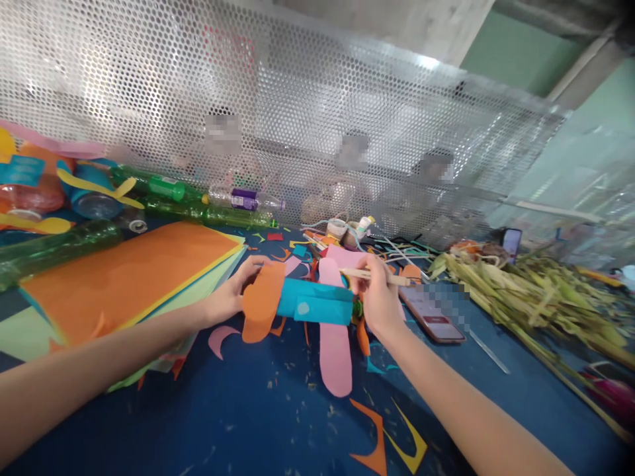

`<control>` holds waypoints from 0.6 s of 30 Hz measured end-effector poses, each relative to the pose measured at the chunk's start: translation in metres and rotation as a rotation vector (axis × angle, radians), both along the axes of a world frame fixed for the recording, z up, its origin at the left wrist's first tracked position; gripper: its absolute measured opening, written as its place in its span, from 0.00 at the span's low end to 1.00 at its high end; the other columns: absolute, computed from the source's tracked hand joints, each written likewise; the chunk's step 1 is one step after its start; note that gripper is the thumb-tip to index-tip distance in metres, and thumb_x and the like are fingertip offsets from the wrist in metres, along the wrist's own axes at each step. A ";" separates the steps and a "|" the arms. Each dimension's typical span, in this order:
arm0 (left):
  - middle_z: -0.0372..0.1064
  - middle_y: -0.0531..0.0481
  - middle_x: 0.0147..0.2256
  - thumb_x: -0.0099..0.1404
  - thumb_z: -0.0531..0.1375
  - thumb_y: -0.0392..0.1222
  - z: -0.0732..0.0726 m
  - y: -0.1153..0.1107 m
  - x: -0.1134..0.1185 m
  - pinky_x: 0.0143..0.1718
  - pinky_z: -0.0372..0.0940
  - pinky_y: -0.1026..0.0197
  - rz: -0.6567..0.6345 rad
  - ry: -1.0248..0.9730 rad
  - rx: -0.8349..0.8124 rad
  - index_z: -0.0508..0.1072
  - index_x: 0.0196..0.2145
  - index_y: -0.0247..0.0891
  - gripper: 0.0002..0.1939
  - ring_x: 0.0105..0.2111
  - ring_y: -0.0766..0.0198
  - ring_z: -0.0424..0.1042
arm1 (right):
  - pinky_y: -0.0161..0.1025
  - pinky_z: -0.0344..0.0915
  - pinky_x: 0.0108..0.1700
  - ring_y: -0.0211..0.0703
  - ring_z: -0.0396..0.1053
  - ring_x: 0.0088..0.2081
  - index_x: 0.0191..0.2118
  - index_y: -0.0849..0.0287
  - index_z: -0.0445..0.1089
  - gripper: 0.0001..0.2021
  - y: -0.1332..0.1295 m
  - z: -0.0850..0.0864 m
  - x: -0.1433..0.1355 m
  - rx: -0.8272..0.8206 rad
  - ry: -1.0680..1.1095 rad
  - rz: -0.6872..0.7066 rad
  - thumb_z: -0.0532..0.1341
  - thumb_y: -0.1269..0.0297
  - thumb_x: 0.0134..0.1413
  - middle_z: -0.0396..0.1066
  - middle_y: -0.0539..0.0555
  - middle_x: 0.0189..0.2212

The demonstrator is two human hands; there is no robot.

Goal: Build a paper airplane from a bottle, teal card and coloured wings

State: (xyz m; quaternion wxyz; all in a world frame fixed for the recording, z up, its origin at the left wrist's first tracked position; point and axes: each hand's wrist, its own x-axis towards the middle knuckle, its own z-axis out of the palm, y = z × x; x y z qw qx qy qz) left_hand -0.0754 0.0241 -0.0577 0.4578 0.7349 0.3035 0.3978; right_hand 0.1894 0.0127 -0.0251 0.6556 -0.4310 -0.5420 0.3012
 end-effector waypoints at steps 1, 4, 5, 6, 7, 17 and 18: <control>0.63 0.48 0.46 0.54 0.62 0.42 0.001 -0.001 0.001 0.41 0.64 0.57 -0.014 -0.014 -0.002 0.53 0.50 0.45 0.29 0.44 0.57 0.66 | 0.32 0.56 0.21 0.34 0.58 0.15 0.23 0.56 0.60 0.15 0.000 -0.001 0.000 -0.001 -0.009 0.012 0.51 0.60 0.60 0.59 0.44 0.11; 0.62 0.48 0.47 0.56 0.62 0.42 0.002 -0.002 0.001 0.40 0.64 0.58 -0.049 -0.035 -0.017 0.51 0.50 0.45 0.28 0.43 0.58 0.66 | 0.32 0.55 0.21 0.34 0.59 0.16 0.23 0.57 0.59 0.15 -0.001 -0.002 0.001 0.005 -0.042 0.036 0.51 0.60 0.60 0.60 0.44 0.11; 0.61 0.47 0.47 0.56 0.61 0.42 0.002 -0.002 0.001 0.40 0.64 0.58 -0.055 -0.038 -0.017 0.51 0.50 0.46 0.28 0.43 0.58 0.66 | 0.31 0.55 0.20 0.34 0.59 0.16 0.24 0.57 0.59 0.15 -0.002 -0.002 0.001 0.004 -0.065 0.035 0.51 0.60 0.60 0.60 0.44 0.12; 0.61 0.47 0.47 0.57 0.61 0.42 0.002 -0.001 0.001 0.40 0.64 0.58 -0.061 -0.038 -0.015 0.51 0.50 0.46 0.28 0.43 0.58 0.66 | 0.31 0.54 0.20 0.33 0.58 0.15 0.24 0.57 0.59 0.14 -0.003 -0.001 0.000 0.003 -0.088 0.030 0.51 0.60 0.60 0.60 0.44 0.11; 0.61 0.47 0.47 0.57 0.61 0.42 0.001 -0.001 0.001 0.40 0.64 0.58 -0.068 -0.038 -0.011 0.51 0.50 0.46 0.27 0.43 0.58 0.66 | 0.31 0.54 0.19 0.33 0.58 0.15 0.24 0.57 0.59 0.14 -0.004 0.000 0.000 0.002 -0.110 0.026 0.51 0.60 0.60 0.60 0.44 0.11; 0.64 0.47 0.47 0.58 0.59 0.43 -0.006 0.005 -0.001 0.43 0.66 0.54 0.080 -0.101 -0.031 0.52 0.53 0.45 0.28 0.45 0.54 0.67 | 0.33 0.56 0.22 0.36 0.60 0.17 0.25 0.56 0.60 0.13 -0.014 0.006 -0.007 0.024 -0.201 0.058 0.49 0.60 0.60 0.62 0.45 0.13; 0.64 0.47 0.49 0.58 0.58 0.43 -0.007 0.006 -0.001 0.44 0.66 0.54 0.110 -0.110 -0.044 0.53 0.54 0.45 0.27 0.46 0.54 0.67 | 0.34 0.57 0.23 0.36 0.60 0.18 0.25 0.56 0.60 0.13 -0.016 0.005 -0.008 0.034 -0.237 0.091 0.51 0.60 0.60 0.62 0.45 0.13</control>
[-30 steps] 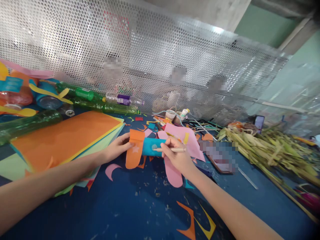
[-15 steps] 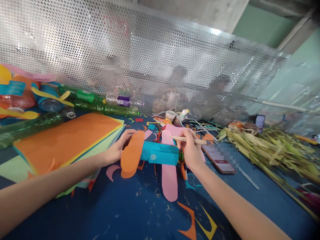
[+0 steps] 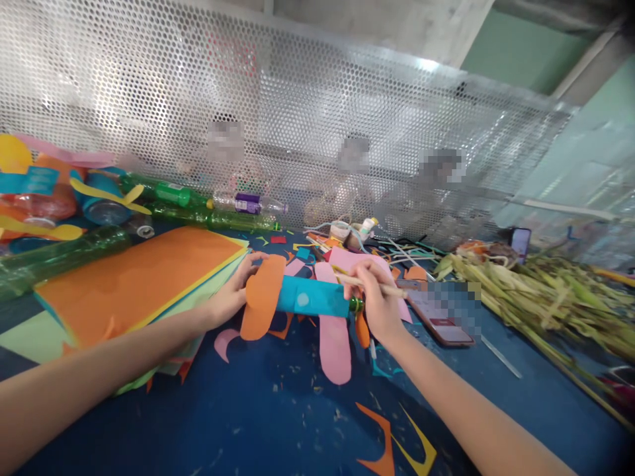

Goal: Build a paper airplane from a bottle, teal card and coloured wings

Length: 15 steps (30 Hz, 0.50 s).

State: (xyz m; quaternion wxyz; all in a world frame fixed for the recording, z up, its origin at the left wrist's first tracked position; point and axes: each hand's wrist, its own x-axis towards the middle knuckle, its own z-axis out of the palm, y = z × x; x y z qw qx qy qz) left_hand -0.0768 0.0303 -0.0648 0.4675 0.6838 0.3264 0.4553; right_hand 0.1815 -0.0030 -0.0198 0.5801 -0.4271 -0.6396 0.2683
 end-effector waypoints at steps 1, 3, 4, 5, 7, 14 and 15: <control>0.63 0.47 0.51 0.59 0.57 0.44 -0.001 0.001 0.000 0.45 0.65 0.53 0.028 -0.002 -0.015 0.54 0.54 0.45 0.26 0.48 0.53 0.66 | 0.34 0.58 0.24 0.36 0.61 0.19 0.24 0.56 0.60 0.13 -0.002 -0.001 -0.001 0.004 -0.035 0.037 0.53 0.60 0.59 0.63 0.45 0.14; 0.62 0.48 0.53 0.60 0.55 0.46 -0.004 0.003 -0.001 0.48 0.64 0.52 0.060 0.015 -0.044 0.57 0.54 0.44 0.24 0.50 0.51 0.65 | 0.35 0.60 0.28 0.36 0.61 0.20 0.24 0.56 0.59 0.13 -0.006 -0.004 -0.003 0.000 -0.087 0.101 0.54 0.59 0.59 0.62 0.45 0.15; 0.62 0.48 0.53 0.60 0.55 0.47 -0.005 0.003 -0.001 0.49 0.64 0.51 0.064 0.027 -0.052 0.59 0.54 0.44 0.24 0.51 0.50 0.64 | 0.36 0.60 0.29 0.36 0.61 0.20 0.24 0.56 0.59 0.14 -0.007 -0.006 -0.004 -0.005 -0.107 0.121 0.53 0.59 0.60 0.61 0.45 0.15; 0.64 0.48 0.53 0.60 0.54 0.48 -0.006 0.004 -0.001 0.50 0.64 0.51 0.067 0.036 -0.054 0.59 0.54 0.44 0.24 0.51 0.50 0.64 | 0.36 0.61 0.30 0.36 0.61 0.20 0.25 0.56 0.59 0.14 -0.009 -0.007 -0.006 -0.011 -0.128 0.133 0.53 0.59 0.61 0.60 0.45 0.15; 0.66 0.48 0.51 0.61 0.54 0.49 -0.006 0.004 -0.002 0.51 0.63 0.50 0.068 0.050 -0.046 0.60 0.55 0.44 0.24 0.52 0.50 0.64 | 0.36 0.60 0.30 0.36 0.61 0.21 0.27 0.56 0.58 0.12 -0.009 -0.009 -0.008 -0.021 -0.155 0.146 0.52 0.60 0.61 0.60 0.44 0.16; 0.61 0.47 0.56 0.61 0.53 0.48 0.000 0.000 -0.001 0.54 0.60 0.51 0.073 0.060 -0.035 0.60 0.54 0.44 0.23 0.55 0.52 0.61 | 0.34 0.55 0.24 0.35 0.56 0.17 0.26 0.54 0.53 0.13 0.000 -0.023 -0.007 -0.018 -0.189 0.079 0.55 0.59 0.60 0.58 0.43 0.14; 0.60 0.47 0.56 0.61 0.53 0.48 0.001 0.000 -0.001 0.54 0.60 0.51 0.077 0.061 -0.046 0.60 0.54 0.45 0.23 0.55 0.51 0.60 | 0.34 0.56 0.24 0.35 0.56 0.17 0.26 0.54 0.53 0.13 0.001 -0.024 -0.007 -0.018 -0.191 0.074 0.54 0.60 0.60 0.58 0.42 0.14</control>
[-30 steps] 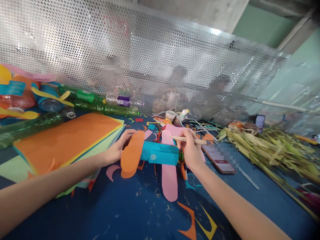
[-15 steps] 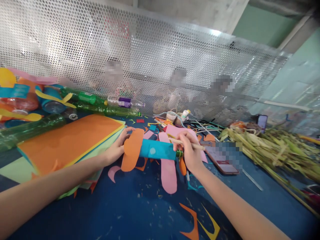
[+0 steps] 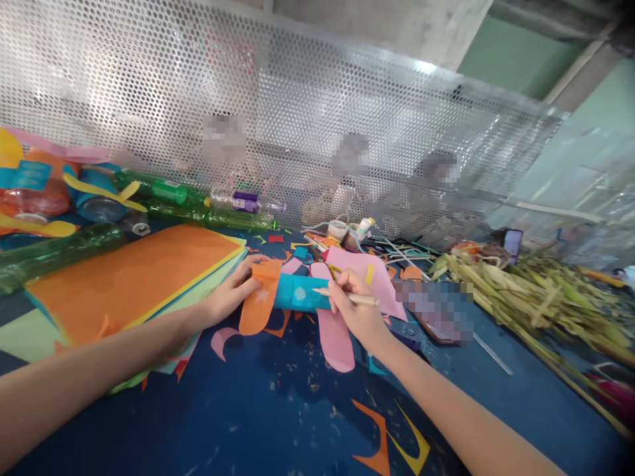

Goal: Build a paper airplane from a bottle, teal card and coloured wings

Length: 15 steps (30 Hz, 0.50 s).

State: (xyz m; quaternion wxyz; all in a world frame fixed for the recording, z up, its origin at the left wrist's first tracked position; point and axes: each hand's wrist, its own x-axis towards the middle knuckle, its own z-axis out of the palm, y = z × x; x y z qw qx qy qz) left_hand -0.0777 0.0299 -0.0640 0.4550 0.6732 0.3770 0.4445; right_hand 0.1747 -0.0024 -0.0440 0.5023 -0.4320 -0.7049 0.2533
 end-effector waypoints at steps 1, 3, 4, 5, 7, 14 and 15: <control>0.60 0.47 0.56 0.61 0.53 0.49 0.001 -0.001 0.001 0.54 0.60 0.51 0.003 0.002 -0.010 0.60 0.53 0.45 0.23 0.56 0.51 0.60 | 0.34 0.56 0.24 0.35 0.56 0.17 0.26 0.54 0.53 0.13 0.000 -0.001 0.000 -0.002 -0.001 0.001 0.54 0.60 0.60 0.58 0.42 0.14; 0.59 0.46 0.57 0.61 0.53 0.49 0.002 -0.002 0.002 0.55 0.59 0.51 0.006 0.010 -0.023 0.59 0.53 0.44 0.23 0.56 0.50 0.59 | 0.34 0.56 0.24 0.35 0.56 0.17 0.26 0.54 0.53 0.12 0.000 0.000 0.000 -0.009 0.000 0.013 0.54 0.61 0.60 0.58 0.42 0.14; 0.59 0.46 0.57 0.61 0.53 0.49 0.003 -0.002 0.002 0.55 0.59 0.51 0.008 0.013 -0.026 0.59 0.53 0.44 0.23 0.57 0.49 0.58 | 0.34 0.56 0.24 0.35 0.56 0.16 0.26 0.54 0.53 0.12 -0.001 0.000 0.000 -0.014 0.003 0.022 0.54 0.61 0.60 0.58 0.42 0.13; 0.58 0.47 0.57 0.61 0.53 0.49 0.003 -0.002 0.002 0.55 0.58 0.51 0.006 0.016 -0.025 0.58 0.54 0.43 0.23 0.57 0.49 0.57 | 0.34 0.56 0.24 0.35 0.56 0.16 0.26 0.54 0.53 0.12 -0.001 0.001 -0.001 -0.018 0.007 0.031 0.54 0.62 0.60 0.58 0.42 0.13; 0.58 0.47 0.57 0.62 0.53 0.50 0.004 -0.003 0.002 0.56 0.57 0.51 0.001 0.025 -0.017 0.58 0.54 0.42 0.24 0.57 0.48 0.56 | 0.34 0.56 0.24 0.35 0.56 0.16 0.26 0.54 0.53 0.12 -0.001 0.002 -0.002 -0.022 0.015 0.043 0.54 0.63 0.60 0.58 0.41 0.13; 0.59 0.46 0.56 0.61 0.53 0.48 0.005 -0.002 0.002 0.55 0.58 0.51 0.001 0.056 0.009 0.59 0.53 0.45 0.22 0.56 0.50 0.59 | 0.34 0.56 0.24 0.35 0.57 0.17 0.26 0.54 0.53 0.13 -0.003 0.004 -0.004 -0.059 0.016 0.085 0.54 0.62 0.60 0.59 0.42 0.13; 0.59 0.46 0.56 0.61 0.53 0.48 0.005 -0.002 0.002 0.55 0.59 0.51 0.001 0.052 0.011 0.59 0.53 0.45 0.22 0.56 0.50 0.59 | 0.34 0.56 0.24 0.35 0.58 0.17 0.25 0.54 0.53 0.13 -0.004 0.004 -0.004 -0.059 0.008 0.082 0.54 0.62 0.60 0.59 0.42 0.13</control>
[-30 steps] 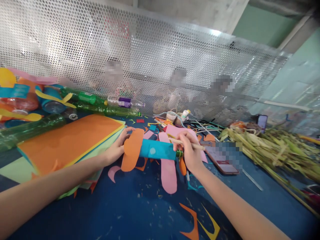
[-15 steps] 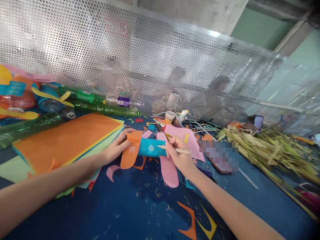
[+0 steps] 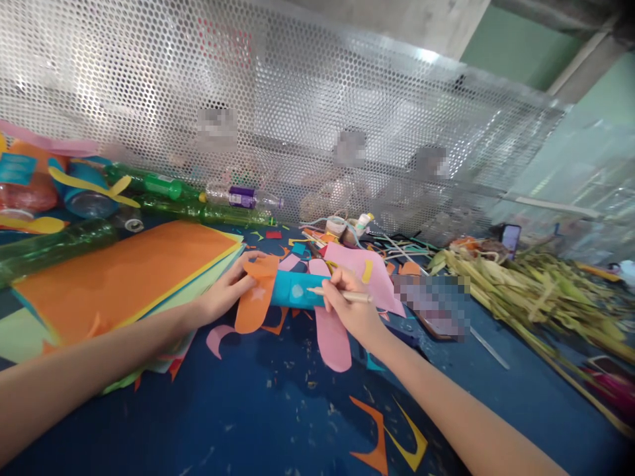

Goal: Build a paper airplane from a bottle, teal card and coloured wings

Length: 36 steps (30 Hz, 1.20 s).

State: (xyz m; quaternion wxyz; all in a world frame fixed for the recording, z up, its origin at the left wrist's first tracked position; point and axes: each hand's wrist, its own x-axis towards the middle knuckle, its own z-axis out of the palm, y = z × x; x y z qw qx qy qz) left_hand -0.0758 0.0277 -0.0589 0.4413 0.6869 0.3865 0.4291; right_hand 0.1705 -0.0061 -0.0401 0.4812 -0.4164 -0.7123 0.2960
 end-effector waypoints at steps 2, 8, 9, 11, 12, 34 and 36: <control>0.60 0.46 0.56 0.61 0.53 0.48 -0.001 0.001 0.000 0.54 0.60 0.51 0.001 -0.002 0.010 0.59 0.53 0.45 0.23 0.55 0.50 0.60 | 0.34 0.56 0.24 0.35 0.58 0.17 0.25 0.55 0.53 0.13 -0.001 0.000 0.000 -0.001 -0.021 -0.009 0.54 0.62 0.60 0.60 0.42 0.14; 0.59 0.47 0.56 0.62 0.52 0.49 -0.004 0.002 -0.003 0.54 0.59 0.50 -0.008 0.010 0.021 0.59 0.54 0.47 0.22 0.56 0.51 0.60 | 0.34 0.56 0.24 0.35 0.58 0.17 0.26 0.54 0.54 0.12 -0.001 -0.001 0.000 0.001 -0.026 -0.012 0.54 0.61 0.60 0.60 0.42 0.14; 0.59 0.47 0.56 0.62 0.52 0.49 -0.004 0.002 -0.003 0.55 0.59 0.50 -0.010 0.012 0.022 0.59 0.54 0.47 0.22 0.56 0.51 0.60 | 0.34 0.56 0.24 0.35 0.59 0.17 0.26 0.54 0.54 0.12 0.000 -0.001 0.000 0.003 -0.021 -0.014 0.54 0.61 0.60 0.60 0.42 0.14; 0.59 0.48 0.57 0.62 0.52 0.48 -0.005 0.003 -0.003 0.55 0.59 0.51 -0.006 0.019 0.028 0.59 0.54 0.47 0.22 0.56 0.51 0.60 | 0.34 0.57 0.24 0.36 0.59 0.17 0.26 0.54 0.53 0.13 0.000 -0.001 0.000 0.012 -0.011 -0.018 0.54 0.61 0.60 0.60 0.42 0.14; 0.59 0.48 0.57 0.62 0.52 0.48 -0.005 0.003 -0.003 0.54 0.59 0.52 -0.001 0.022 0.028 0.59 0.54 0.47 0.22 0.56 0.52 0.60 | 0.34 0.57 0.24 0.35 0.59 0.17 0.26 0.54 0.53 0.13 0.000 0.000 0.000 0.017 -0.008 -0.022 0.54 0.61 0.60 0.60 0.42 0.14; 0.64 0.48 0.52 0.61 0.52 0.43 -0.004 0.001 -0.004 0.52 0.62 0.53 -0.035 -0.027 -0.027 0.58 0.54 0.46 0.22 0.53 0.54 0.62 | 0.34 0.57 0.23 0.35 0.57 0.15 0.25 0.54 0.52 0.13 0.001 -0.003 0.003 0.017 0.025 -0.094 0.54 0.63 0.60 0.58 0.41 0.12; 0.63 0.48 0.53 0.62 0.52 0.45 -0.005 0.001 -0.004 0.54 0.60 0.52 -0.030 -0.023 -0.005 0.59 0.53 0.46 0.21 0.55 0.53 0.60 | 0.35 0.57 0.24 0.36 0.58 0.15 0.25 0.54 0.52 0.13 0.002 -0.006 0.004 0.022 0.035 -0.097 0.54 0.63 0.60 0.58 0.41 0.12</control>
